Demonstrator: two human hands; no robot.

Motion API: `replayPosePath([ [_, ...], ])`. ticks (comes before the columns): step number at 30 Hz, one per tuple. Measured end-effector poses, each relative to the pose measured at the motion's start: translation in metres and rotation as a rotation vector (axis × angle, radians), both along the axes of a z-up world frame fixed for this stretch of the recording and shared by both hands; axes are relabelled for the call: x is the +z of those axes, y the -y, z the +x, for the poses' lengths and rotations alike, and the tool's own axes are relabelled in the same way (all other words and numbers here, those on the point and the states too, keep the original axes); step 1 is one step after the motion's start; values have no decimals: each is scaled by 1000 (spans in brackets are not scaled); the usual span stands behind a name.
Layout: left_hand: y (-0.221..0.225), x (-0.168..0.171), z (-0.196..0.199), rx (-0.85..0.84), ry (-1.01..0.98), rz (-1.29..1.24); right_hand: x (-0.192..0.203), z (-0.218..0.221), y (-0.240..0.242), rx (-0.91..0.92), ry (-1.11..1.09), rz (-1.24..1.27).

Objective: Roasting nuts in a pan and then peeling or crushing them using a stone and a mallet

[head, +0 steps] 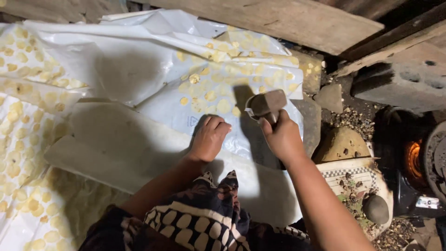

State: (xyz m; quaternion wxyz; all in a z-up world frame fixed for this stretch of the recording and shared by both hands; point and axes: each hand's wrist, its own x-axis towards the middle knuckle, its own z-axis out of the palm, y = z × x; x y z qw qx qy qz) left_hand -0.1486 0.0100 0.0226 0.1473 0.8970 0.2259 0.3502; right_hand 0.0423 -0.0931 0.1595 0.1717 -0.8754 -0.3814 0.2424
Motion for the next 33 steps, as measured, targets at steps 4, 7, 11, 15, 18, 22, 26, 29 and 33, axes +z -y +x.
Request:
replayPosePath([
  [4,4,4,11,-2,2,8,-57,-9,30,-67,-63,11],
  [7,10,16,28,-11,22,-71,-22,8,18,-74,-116,7],
  [11,11,-1,40,74,-65,-105,75,-11,29,-237,-140,109],
  [15,11,4,43,123,-65,-46,49,-9,51,-92,-14,413],
  [18,7,22,18,152,-105,11,-24,-34,33,-151,-74,48],
  [22,1,-3,-12,78,-99,18,-46,-38,29,-47,-32,-86],
  [26,5,2,-32,-12,-106,-41,-3,-49,17,-81,-151,-1],
  [29,-2,-12,-38,46,-137,11,9,-35,8,-26,-96,-46],
  [33,1,-3,-39,17,-86,-13,-8,-37,22,-17,42,108],
])
